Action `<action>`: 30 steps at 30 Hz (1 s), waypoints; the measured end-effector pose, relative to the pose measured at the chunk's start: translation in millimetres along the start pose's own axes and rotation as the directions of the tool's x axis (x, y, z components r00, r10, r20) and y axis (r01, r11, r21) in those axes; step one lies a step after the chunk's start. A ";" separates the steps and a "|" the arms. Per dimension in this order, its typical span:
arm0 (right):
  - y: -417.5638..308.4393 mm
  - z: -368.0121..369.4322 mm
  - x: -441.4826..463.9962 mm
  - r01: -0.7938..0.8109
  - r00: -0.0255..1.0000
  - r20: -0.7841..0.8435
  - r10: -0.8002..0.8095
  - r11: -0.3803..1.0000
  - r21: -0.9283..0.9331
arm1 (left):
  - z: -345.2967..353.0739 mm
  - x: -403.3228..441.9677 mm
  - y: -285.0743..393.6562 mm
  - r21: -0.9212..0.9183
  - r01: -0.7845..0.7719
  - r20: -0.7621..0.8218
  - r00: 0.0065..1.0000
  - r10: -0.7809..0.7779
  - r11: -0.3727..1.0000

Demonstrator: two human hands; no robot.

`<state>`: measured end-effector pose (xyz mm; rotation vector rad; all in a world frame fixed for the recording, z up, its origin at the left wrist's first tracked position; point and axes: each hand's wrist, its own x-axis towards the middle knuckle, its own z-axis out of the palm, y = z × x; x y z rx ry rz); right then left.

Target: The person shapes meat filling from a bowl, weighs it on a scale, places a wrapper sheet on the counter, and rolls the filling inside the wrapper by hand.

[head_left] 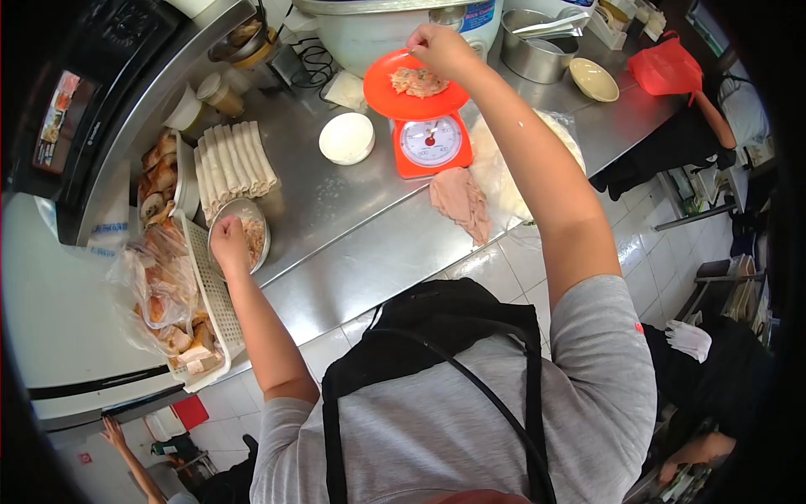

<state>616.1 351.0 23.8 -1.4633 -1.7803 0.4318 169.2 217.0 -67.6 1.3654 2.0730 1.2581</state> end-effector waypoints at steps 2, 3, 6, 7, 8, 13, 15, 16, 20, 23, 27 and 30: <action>-6.5 2.4 -1.0 -0.053 0.995 0.079 0.058 0.997 -0.053 | -4.1 -0.8 -21.0 0.312 -0.112 -0.013 0.992 0.122 0.944; -12.6 3.0 -4.8 -0.094 0.989 0.109 0.103 0.992 -0.080 | -5.7 -2.9 -21.7 0.401 -0.076 0.039 0.997 0.065 0.913; -13.3 5.5 -6.8 -0.124 0.969 0.189 0.161 0.973 -0.196 | -5.9 -9.6 -17.0 0.578 0.003 0.121 0.989 -0.089 0.816; -11.8 6.0 -7.0 -0.119 0.962 0.213 0.171 0.964 -0.239 | -6.7 -12.8 -9.6 0.583 0.026 0.118 0.986 -0.116 0.812; -10.5 5.7 -7.3 -0.105 0.965 0.209 0.157 0.964 -0.243 | -7.1 -14.8 -4.5 0.589 0.048 0.115 0.983 -0.142 0.807; -2.4 2.6 -9.6 -0.007 0.978 0.204 0.046 0.983 -0.184 | -8.3 -10.9 -4.0 0.536 0.069 0.111 0.982 -0.151 0.841; -1.4 1.2 -12.1 -0.045 0.979 0.191 0.075 0.986 -0.160 | -4.5 -13.4 1.5 0.562 0.082 0.065 0.988 -0.143 0.823; -2.2 1.0 -13.4 -0.063 0.978 0.186 0.090 0.987 -0.147 | -2.6 -17.4 7.8 0.600 0.089 0.025 0.991 -0.130 0.795; 3.3 4.3 -15.4 0.097 0.995 0.043 -0.091 0.975 -0.198 | 9.0 -30.9 24.2 0.617 -0.017 -0.094 0.991 0.095 0.787; -8.9 -14.1 -22.9 0.170 0.983 -0.041 -0.178 0.974 -0.152 | 39.3 -40.5 49.1 0.262 -0.318 -0.019 0.942 0.334 0.911; -7.9 -60.6 -32.8 0.235 0.968 -0.074 -0.238 0.971 -0.042 | 119.7 -120.7 139.8 -0.527 -0.136 0.512 0.737 0.441 0.839; -7.2 -105.5 -64.4 0.140 0.989 -0.071 -0.131 0.980 0.139 | 167.5 -193.2 198.2 -0.601 0.042 0.791 0.171 0.587 0.798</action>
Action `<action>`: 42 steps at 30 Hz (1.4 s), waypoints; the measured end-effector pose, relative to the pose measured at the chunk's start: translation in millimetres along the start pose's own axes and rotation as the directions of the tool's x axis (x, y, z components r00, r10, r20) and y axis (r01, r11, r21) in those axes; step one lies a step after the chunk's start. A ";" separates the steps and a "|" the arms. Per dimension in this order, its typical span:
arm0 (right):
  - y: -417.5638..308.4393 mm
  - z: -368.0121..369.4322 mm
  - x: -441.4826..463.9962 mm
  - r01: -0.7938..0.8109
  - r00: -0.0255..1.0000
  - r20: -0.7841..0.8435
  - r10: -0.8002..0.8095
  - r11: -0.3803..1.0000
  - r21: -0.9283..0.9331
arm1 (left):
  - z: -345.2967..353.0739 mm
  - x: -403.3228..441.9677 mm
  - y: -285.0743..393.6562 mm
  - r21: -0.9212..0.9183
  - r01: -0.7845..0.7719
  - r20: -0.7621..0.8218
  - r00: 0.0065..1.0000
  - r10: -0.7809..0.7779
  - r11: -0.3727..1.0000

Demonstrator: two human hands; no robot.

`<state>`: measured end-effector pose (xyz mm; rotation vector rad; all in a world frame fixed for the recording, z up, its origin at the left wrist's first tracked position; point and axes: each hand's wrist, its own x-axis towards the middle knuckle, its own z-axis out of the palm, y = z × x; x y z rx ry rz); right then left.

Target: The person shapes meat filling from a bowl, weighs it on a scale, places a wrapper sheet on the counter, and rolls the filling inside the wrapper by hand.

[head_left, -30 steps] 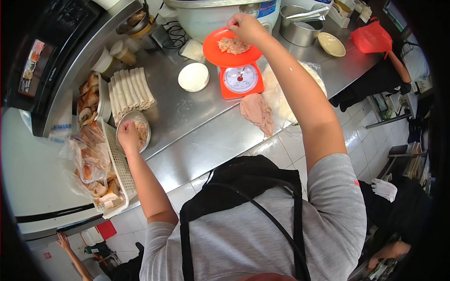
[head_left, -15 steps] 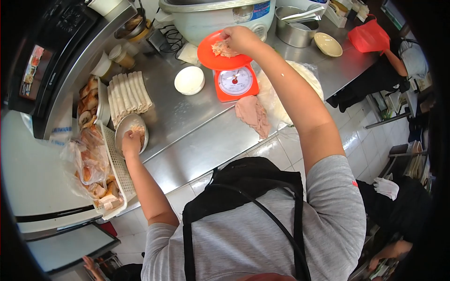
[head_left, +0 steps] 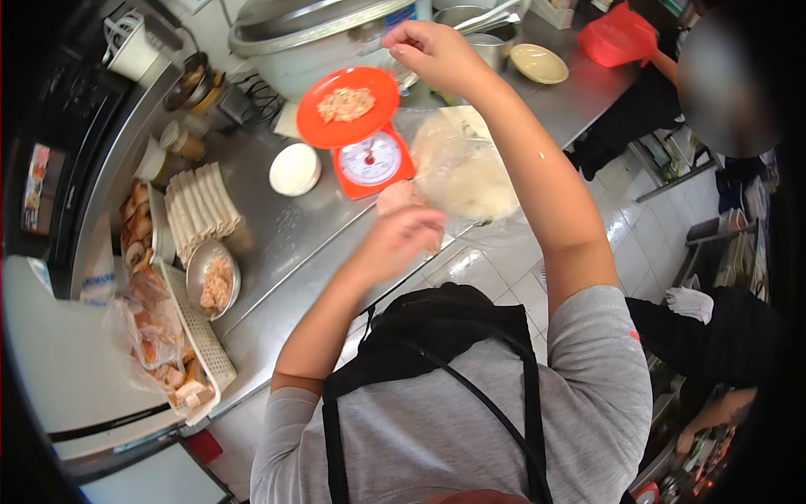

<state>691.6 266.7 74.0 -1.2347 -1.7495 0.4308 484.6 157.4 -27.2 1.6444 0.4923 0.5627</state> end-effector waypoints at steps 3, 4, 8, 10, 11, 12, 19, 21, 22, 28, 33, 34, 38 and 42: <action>-2.9 -43.7 -40.7 -0.089 0.996 -0.022 0.091 0.991 0.100 | 45.9 58.9 -9.1 0.401 -0.114 0.228 0.973 0.022 0.909; 13.0 -51.4 -53.6 -0.052 0.996 -0.064 0.062 0.987 0.152 | 54.7 77.0 -31.3 0.496 -0.134 0.223 0.974 0.023 0.858; 42.6 -83.2 -119.9 -0.255 0.957 -0.091 0.274 0.950 0.180 | 75.5 109.9 -82.1 0.878 -0.152 0.117 0.988 0.105 0.453; 61.8 -87.8 -158.1 -0.351 0.924 -0.085 0.373 0.914 0.202 | 74.8 115.7 -89.9 0.879 -0.183 0.168 0.983 0.074 0.441; 71.4 -88.9 -177.0 -0.406 0.901 -0.067 0.429 0.888 0.217 | 72.0 118.4 -94.6 0.879 -0.197 0.192 0.980 0.058 0.435; 80.8 -90.3 -194.7 -0.440 0.878 -0.073 0.473 0.858 0.266 | 68.3 120.5 -103.6 0.875 -0.220 0.203 0.975 0.085 0.431; 105.5 -50.3 -257.3 -0.487 0.848 0.137 0.512 0.650 0.583 | 83.4 122.8 -89.1 0.927 -0.232 0.184 0.966 0.181 0.295; 91.9 -40.5 -251.8 -0.510 0.858 0.240 0.454 0.695 0.507 | 87.4 129.2 -104.7 0.886 -0.252 0.186 0.962 0.199 0.390; 92.6 -35.8 -249.4 -0.500 0.865 0.252 0.434 0.705 0.503 | 86.0 132.0 -106.1 0.866 -0.250 0.181 0.964 0.195 0.433; 106.4 -22.7 -248.9 -0.462 0.883 0.148 0.445 0.880 0.112 | 91.2 126.0 -82.8 0.925 -0.276 0.240 0.958 0.159 0.262; 111.7 -29.1 -251.0 -0.459 0.887 0.088 0.452 0.884 0.087 | 88.5 132.5 -94.2 0.856 -0.252 0.172 0.963 0.209 0.452; 109.2 -29.6 -249.2 -0.477 0.879 0.064 0.472 0.874 0.097 | 84.1 131.3 -93.0 0.829 -0.222 0.151 0.973 0.177 0.513; 109.4 -33.9 -247.8 -0.474 0.880 0.010 0.475 0.876 0.087 | 66.8 136.6 -95.9 0.733 -0.215 0.122 0.975 0.187 0.645; 110.7 -35.9 -246.1 -0.465 0.884 -0.018 0.467 0.882 0.083 | 53.5 144.7 -82.9 0.609 -0.031 0.054 0.999 -0.003 0.793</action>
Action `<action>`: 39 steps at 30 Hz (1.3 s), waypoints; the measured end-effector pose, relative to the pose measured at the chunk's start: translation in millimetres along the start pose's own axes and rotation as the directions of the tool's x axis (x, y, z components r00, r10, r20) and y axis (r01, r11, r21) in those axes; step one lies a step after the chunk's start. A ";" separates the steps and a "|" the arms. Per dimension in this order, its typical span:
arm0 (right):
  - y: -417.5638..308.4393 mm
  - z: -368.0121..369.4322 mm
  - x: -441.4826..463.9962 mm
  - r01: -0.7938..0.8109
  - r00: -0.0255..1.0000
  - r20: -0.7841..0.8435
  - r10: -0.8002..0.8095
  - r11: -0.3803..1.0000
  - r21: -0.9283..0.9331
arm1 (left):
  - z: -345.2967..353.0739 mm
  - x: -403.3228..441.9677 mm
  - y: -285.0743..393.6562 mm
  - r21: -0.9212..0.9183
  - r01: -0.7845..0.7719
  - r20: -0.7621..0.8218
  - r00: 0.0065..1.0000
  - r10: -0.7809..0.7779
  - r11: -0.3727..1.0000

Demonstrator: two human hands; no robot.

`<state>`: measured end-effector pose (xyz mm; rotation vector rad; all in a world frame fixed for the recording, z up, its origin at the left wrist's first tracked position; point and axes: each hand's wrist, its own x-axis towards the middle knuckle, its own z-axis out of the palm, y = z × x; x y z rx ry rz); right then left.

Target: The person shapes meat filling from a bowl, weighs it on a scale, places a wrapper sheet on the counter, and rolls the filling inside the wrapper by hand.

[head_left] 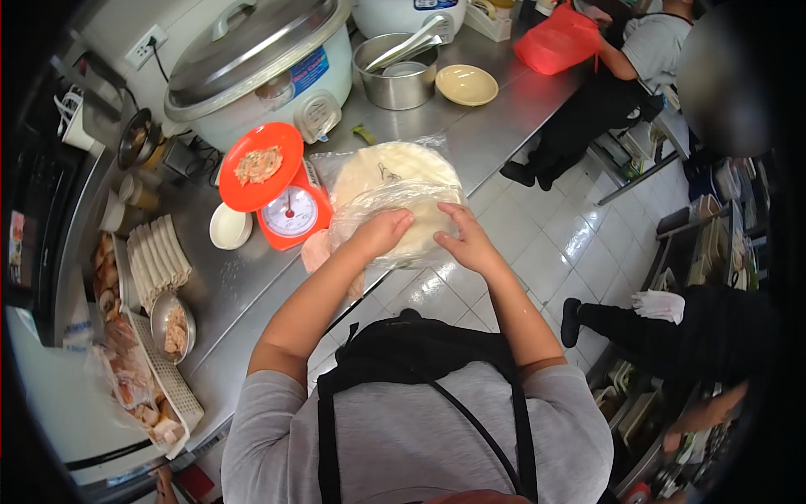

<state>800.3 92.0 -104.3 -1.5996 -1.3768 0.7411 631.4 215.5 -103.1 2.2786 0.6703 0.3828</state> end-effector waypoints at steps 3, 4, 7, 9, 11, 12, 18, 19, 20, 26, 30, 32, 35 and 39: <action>-13.1 3.9 1.3 0.059 0.996 -0.051 -0.070 0.980 -0.188 | -14.2 0.9 9.0 0.022 0.057 -0.016 0.998 -0.057 0.998; -16.1 6.6 3.8 0.071 0.991 -0.087 -0.097 0.962 -0.265 | -19.8 -0.2 13.6 0.053 0.064 -0.032 0.998 -0.062 0.997; -18.7 12.8 13.5 0.107 0.964 -0.177 -0.198 0.899 -0.424 | -47.5 -9.6 46.4 0.099 -0.130 -0.187 0.971 0.147 0.987; -9.1 12.3 26.5 0.155 0.939 -0.210 -0.271 0.882 -0.445 | -75.5 -16.2 66.6 -0.052 -0.081 -0.187 0.980 0.070 0.995; -22.3 3.3 41.4 0.232 0.937 -0.245 -0.249 0.968 -0.096 | -102.2 -25.8 75.2 -0.221 -0.025 -0.207 0.978 -0.022 0.975; -33.9 -2.0 48.9 0.257 0.940 -0.254 -0.228 0.962 0.088 | -115.6 -31.5 75.5 -0.312 -0.003 -0.224 0.972 -0.071 0.950; -133.2 -4.7 86.6 0.314 0.947 -0.059 -0.314 0.879 0.358 | -176.9 -87.8 86.6 -0.556 0.052 -0.313 0.911 -0.267 0.830; -146.2 4.8 93.2 0.340 0.938 -0.043 -0.343 0.893 0.293 | -186.8 -98.3 83.8 -0.528 0.074 -0.346 0.891 -0.293 0.846; -159.8 14.9 98.5 0.367 0.928 -0.024 -0.371 0.902 0.228 | -193.3 -107.4 74.2 -0.454 0.111 -0.426 0.844 -0.325 0.884; -233.8 85.7 96.9 0.641 0.767 -0.018 -0.641 0.766 0.042 | -225.5 -187.9 30.2 -0.372 0.069 -0.676 0.664 -0.321 0.926; -232.5 151.8 45.9 0.825 0.542 0.178 -0.821 0.561 0.075 | -202.1 -278.6 13.0 -0.221 0.271 -0.744 0.574 -0.342 0.937; -203.8 200.6 11.6 0.715 0.573 0.488 -0.659 0.693 0.096 | -170.2 -329.8 -17.4 -0.161 0.367 -0.759 0.547 -0.353 0.916; -144.9 277.2 -30.2 0.722 0.419 0.682 -0.599 0.676 0.150 | -109.1 -396.5 -77.0 -0.125 0.415 -0.801 0.493 -0.338 0.901; -136.5 323.4 -65.2 0.661 0.326 0.785 -0.527 0.720 0.210 | -78.9 -434.9 -91.7 -0.071 0.644 -0.842 0.370 -0.392 0.761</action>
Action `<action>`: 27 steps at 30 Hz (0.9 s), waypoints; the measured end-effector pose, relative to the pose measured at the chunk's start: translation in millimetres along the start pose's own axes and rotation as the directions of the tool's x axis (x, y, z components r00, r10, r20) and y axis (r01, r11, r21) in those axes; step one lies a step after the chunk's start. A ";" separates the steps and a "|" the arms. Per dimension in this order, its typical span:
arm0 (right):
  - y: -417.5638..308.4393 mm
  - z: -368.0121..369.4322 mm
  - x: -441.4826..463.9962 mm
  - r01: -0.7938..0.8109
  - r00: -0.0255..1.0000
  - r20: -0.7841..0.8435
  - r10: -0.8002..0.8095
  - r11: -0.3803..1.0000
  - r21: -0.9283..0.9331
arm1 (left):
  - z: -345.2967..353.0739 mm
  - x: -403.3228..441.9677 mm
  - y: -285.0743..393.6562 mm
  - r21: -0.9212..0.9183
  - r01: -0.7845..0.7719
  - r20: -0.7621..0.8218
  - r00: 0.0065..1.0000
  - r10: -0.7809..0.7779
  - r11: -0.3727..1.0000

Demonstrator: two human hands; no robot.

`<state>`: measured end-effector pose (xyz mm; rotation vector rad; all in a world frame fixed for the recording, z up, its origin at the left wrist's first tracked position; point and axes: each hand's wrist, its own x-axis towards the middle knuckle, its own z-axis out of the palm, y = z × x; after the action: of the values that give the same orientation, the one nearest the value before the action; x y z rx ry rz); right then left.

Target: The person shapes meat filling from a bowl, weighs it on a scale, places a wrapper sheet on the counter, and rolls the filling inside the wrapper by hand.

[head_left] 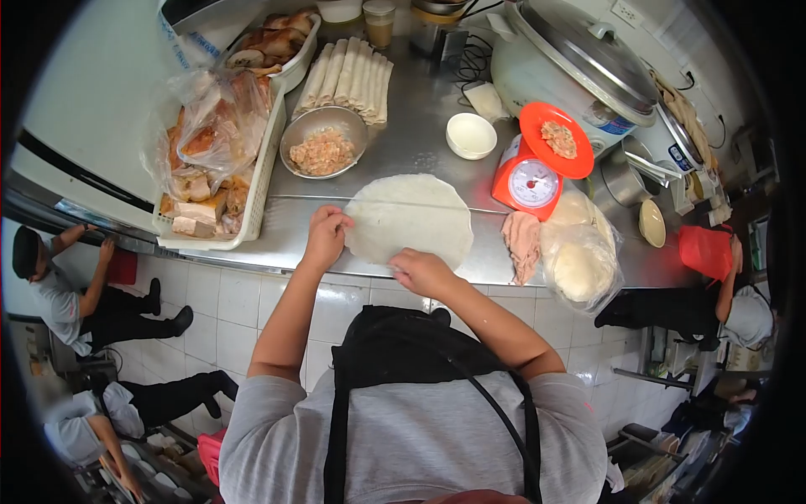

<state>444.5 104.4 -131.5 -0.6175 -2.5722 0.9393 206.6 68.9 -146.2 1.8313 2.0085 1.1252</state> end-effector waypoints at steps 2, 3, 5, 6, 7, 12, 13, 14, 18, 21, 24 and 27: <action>-7.5 3.5 4.9 0.003 0.997 0.080 -0.009 0.998 0.065 | -3.4 -2.7 -5.4 -0.050 0.023 -0.024 0.999 -0.024 0.998; -11.3 -0.9 6.4 0.001 0.993 0.116 -0.012 0.996 0.091 | -3.5 -4.4 -9.1 -0.043 0.004 -0.019 1.000 -0.005 0.999; -16.9 -30.2 13.8 -0.093 0.994 0.059 0.092 0.995 0.031 | -2.0 -5.7 -17.0 -0.039 -0.051 -0.007 0.999 0.051 0.998; -16.5 -50.1 17.4 -0.146 0.989 0.024 0.146 0.989 0.002 | -0.3 -4.8 -17.4 -0.047 -0.055 -0.009 0.998 0.054 0.997; -8.8 -74.3 21.0 -0.047 0.966 -0.259 0.023 0.995 -0.084 | -0.7 -5.4 -17.2 -0.053 -0.055 -0.010 0.998 0.054 0.997; 48.7 -220.5 16.8 -0.568 0.572 -0.818 0.055 0.746 -0.346 | -6.6 1.2 -21.4 -0.164 -0.023 0.053 0.998 0.032 0.986; 66.2 -235.9 12.9 -0.703 0.494 -0.855 0.160 0.651 -0.285 | -11.2 2.9 -19.6 -0.215 0.011 0.074 0.997 0.005 0.977; 80.5 -245.0 10.9 -0.721 0.530 -0.818 0.224 0.627 -0.295 | -10.6 1.0 -21.2 -0.245 0.088 0.081 0.994 -0.070 0.965; 130.5 -267.7 9.5 -0.704 0.657 -0.636 0.404 0.630 -0.327 | -8.9 -0.6 -19.0 -0.304 0.267 0.070 0.964 -0.258 0.914; 141.8 -277.5 12.0 -0.716 0.654 -0.631 0.417 0.611 -0.338 | -8.7 -6.0 -15.1 -0.283 0.301 0.030 0.952 -0.306 0.910; 151.5 -300.2 8.1 -0.701 0.581 -0.616 0.532 0.712 -0.047 | -15.2 -11.7 0.1 0.013 0.368 -0.002 0.930 -0.368 0.930; 158.0 -324.1 -1.8 -0.408 0.595 -0.383 0.706 0.676 0.614 | -14.2 -14.8 20.7 0.272 0.449 0.006 0.883 -0.468 0.851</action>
<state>634.5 382.1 -1.8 -1.3911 -1.4781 1.2468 217.0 48.6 -128.1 1.3382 2.4642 0.6675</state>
